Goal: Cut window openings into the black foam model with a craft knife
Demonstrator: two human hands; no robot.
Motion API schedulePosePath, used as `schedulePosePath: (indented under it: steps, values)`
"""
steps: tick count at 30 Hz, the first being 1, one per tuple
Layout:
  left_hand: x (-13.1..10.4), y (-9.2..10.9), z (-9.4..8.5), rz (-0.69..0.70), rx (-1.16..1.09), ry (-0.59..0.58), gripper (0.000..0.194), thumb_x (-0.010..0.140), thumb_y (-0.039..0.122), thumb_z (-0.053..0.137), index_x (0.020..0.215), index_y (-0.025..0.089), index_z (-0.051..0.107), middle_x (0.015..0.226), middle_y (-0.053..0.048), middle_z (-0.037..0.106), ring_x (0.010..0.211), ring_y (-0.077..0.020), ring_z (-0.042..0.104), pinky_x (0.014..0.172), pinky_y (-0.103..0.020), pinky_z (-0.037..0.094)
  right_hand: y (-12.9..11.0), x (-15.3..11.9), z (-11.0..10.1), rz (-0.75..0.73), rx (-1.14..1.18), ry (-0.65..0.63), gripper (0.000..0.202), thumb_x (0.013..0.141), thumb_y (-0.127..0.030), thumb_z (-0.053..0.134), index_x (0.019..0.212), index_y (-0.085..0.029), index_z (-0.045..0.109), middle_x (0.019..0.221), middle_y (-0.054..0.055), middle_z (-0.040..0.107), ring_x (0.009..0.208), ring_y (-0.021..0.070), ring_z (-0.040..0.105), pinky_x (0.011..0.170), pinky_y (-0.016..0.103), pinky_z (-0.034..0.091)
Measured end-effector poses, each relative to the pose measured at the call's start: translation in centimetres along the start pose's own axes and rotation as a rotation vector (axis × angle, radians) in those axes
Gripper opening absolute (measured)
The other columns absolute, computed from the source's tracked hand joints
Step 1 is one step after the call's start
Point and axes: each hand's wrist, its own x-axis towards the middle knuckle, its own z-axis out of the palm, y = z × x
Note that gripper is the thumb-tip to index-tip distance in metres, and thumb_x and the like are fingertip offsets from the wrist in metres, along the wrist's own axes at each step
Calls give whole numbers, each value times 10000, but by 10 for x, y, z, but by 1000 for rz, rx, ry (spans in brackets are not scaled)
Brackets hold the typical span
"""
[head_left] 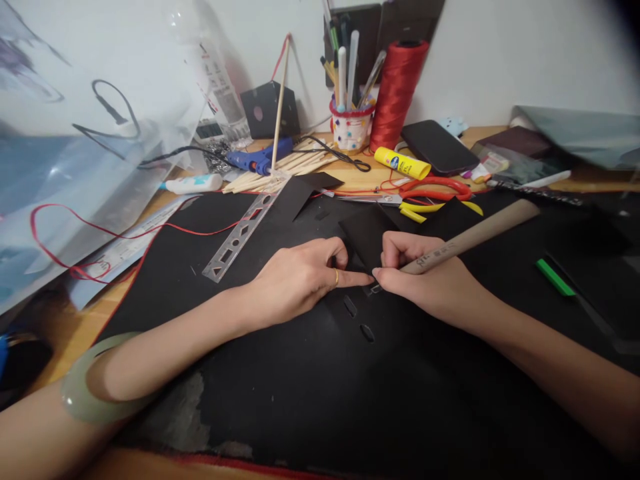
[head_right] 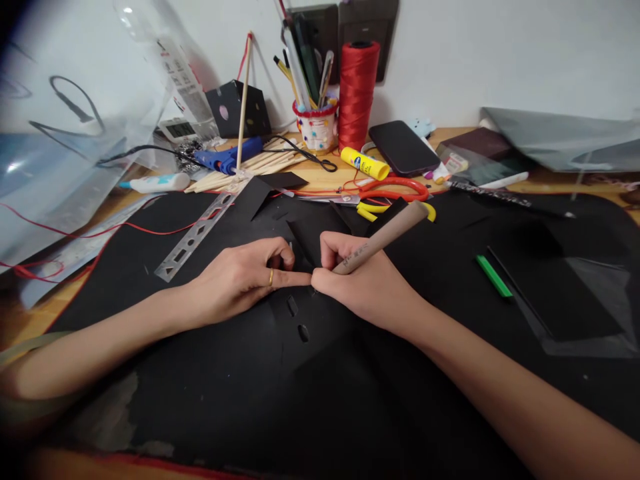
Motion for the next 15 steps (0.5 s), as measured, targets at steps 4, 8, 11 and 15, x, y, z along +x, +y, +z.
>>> schedulePosePath:
  steps: [4, 8, 11, 15]
  values:
    - [0, 2, -1, 6, 7, -27, 427, 841, 91, 350, 1109, 353, 554, 944, -13, 470, 808, -117, 468, 638, -193, 360, -1, 0, 1, 1, 1, -11, 226, 660, -118, 527, 547, -181, 342, 475, -74, 303, 462, 56, 276, 408, 209, 187]
    - [1, 2, -3, 2, -11, -15, 435, 839, 80, 347, 1103, 350, 561, 950, -10, 490, 820, -119, 482, 650, -200, 369, 0, 0, 1, -3, 11, 10, 233, 656, -106, 526, 538, -179, 338, 478, -71, 309, 467, 57, 280, 414, 211, 193]
    - [1, 1, -3, 10, -19, -4, 428, 847, 87, 356, 1114, 354, 556, 947, -6, 500, 814, -120, 491, 660, -207, 382, 2, 0, -1, -4, 61, 52, 249, 662, -101, 521, 529, -179, 326, 494, -66, 329, 475, 59, 287, 427, 218, 202]
    - [1, -1, -2, 28, -41, 13, 403, 851, 94, 379, 1105, 342, 569, 941, -6, 511, 800, -117, 501, 656, -205, 393, 2, 0, -2, 3, 136, 76, 254, 675, -100, 515, 532, -184, 323, 499, -62, 325, 482, 65, 282, 441, 234, 199]
